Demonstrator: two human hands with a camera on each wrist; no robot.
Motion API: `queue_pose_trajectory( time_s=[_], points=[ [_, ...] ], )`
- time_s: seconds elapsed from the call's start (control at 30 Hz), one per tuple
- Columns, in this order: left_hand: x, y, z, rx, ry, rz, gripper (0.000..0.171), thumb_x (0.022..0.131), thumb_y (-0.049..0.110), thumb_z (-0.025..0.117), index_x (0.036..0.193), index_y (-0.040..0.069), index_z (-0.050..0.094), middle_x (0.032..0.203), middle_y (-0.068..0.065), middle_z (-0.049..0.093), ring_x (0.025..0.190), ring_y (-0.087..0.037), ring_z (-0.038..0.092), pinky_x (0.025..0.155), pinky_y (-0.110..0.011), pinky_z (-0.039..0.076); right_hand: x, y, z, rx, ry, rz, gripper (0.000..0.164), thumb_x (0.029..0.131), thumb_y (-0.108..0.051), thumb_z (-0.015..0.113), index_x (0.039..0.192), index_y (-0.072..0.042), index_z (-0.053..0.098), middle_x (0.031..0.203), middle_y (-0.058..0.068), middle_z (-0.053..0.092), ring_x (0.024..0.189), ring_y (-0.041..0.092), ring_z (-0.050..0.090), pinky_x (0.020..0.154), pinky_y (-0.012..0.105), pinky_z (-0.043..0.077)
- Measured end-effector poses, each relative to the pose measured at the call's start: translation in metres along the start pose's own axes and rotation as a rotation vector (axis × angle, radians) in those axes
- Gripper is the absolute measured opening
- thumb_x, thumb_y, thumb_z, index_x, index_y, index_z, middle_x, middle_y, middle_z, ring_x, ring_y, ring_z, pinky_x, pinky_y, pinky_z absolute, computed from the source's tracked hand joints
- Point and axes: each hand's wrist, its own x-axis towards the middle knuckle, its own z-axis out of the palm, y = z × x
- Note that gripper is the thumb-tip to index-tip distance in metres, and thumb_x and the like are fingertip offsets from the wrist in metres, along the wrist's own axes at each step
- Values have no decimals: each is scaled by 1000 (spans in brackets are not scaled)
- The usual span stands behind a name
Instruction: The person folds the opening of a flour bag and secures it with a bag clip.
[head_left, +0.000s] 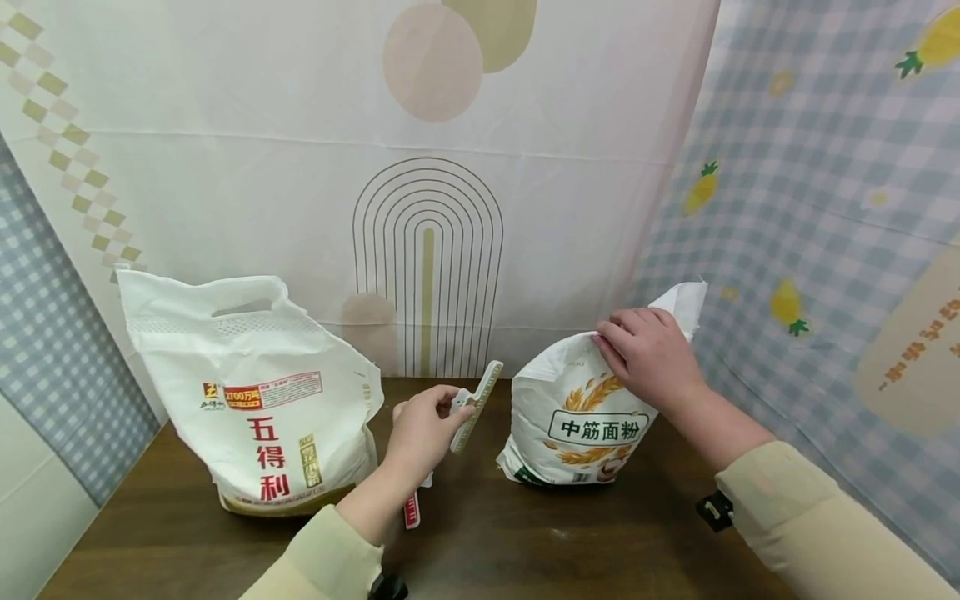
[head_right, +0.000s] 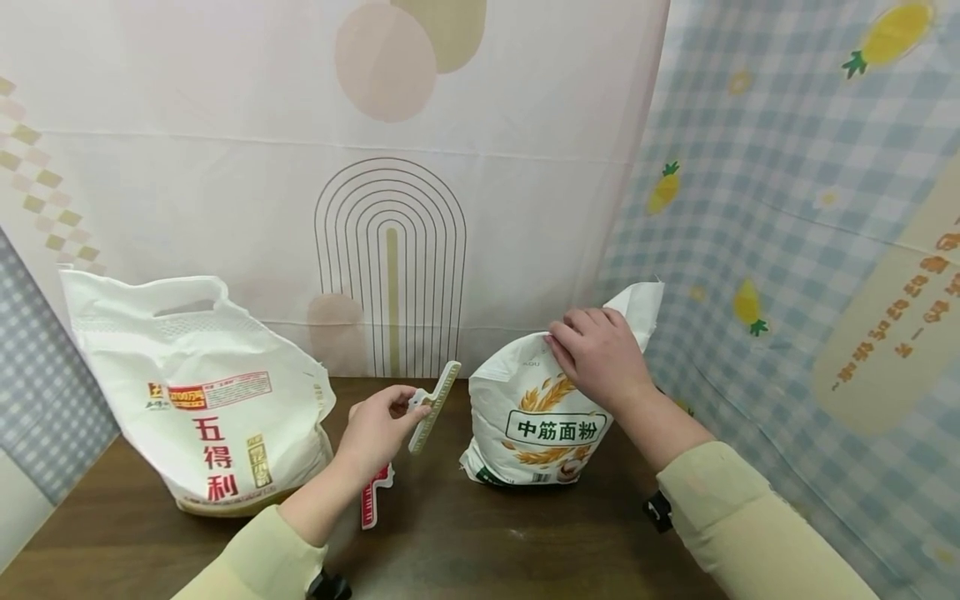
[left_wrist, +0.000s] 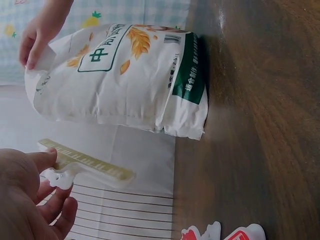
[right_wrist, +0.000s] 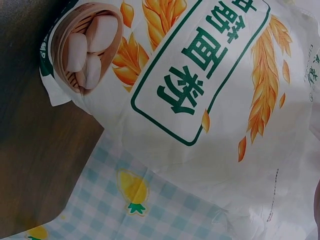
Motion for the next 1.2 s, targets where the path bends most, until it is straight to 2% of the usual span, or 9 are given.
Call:
queue_pose_trajectory(
  time_s=[0.2, 0.3, 0.47, 0.67, 0.83, 1.0, 1.2],
  points=[
    [-1, 4, -3, -43, -20, -24, 26, 90, 38, 73, 110, 21, 71, 96, 8, 69, 90, -12, 64, 104, -45, 29, 0, 0, 1, 1, 9, -2, 19, 95, -24, 62, 98, -8, 71, 90, 11, 66, 86, 33, 63, 82, 53, 46],
    [-1, 7, -5, -64, -20, -33, 26, 90, 38, 72, 110, 23, 70, 97, 9, 69, 91, -12, 63, 103, -46, 33, 0, 0, 2, -2, 7, -4, 20, 96, -25, 60, 98, -8, 71, 90, 11, 66, 86, 33, 62, 81, 53, 46],
    [0, 13, -8, -110, -19, -53, 25, 89, 40, 73, 109, 26, 70, 98, 9, 67, 92, -11, 62, 89, -41, 48, 0, -1, 2, -7, -1, 0, 24, 99, -28, 56, 98, -9, 70, 91, 11, 66, 87, 33, 62, 81, 53, 46],
    [4, 19, -9, -185, -48, -45, 25, 90, 39, 73, 110, 23, 71, 99, 7, 67, 92, -12, 62, 82, -38, 52, -1, -1, 1, -9, -19, 20, 33, 103, -34, 49, 99, -9, 70, 93, 11, 66, 89, 34, 62, 83, 53, 45],
    [7, 24, -9, -227, -58, -26, 24, 91, 33, 73, 111, 19, 72, 99, 5, 67, 94, -16, 62, 84, -39, 52, -1, -1, 0, -8, -33, 27, 27, 100, -30, 54, 99, -9, 70, 93, 11, 66, 89, 34, 62, 84, 53, 45],
    [11, 30, -8, -217, -53, 17, 24, 91, 30, 72, 110, 15, 71, 103, 3, 66, 96, -18, 62, 86, -39, 51, -1, -2, 0, -6, -19, 19, 17, 94, -23, 62, 98, -9, 70, 92, 10, 65, 88, 34, 62, 82, 53, 45],
    [15, 40, -8, -190, -43, 78, 20, 92, 29, 72, 105, 13, 69, 100, 2, 64, 90, -14, 60, 81, -36, 51, 0, -2, 0, 0, -8, 16, 14, 92, -20, 66, 99, -9, 70, 91, 10, 65, 87, 33, 62, 82, 53, 45]
  ],
)
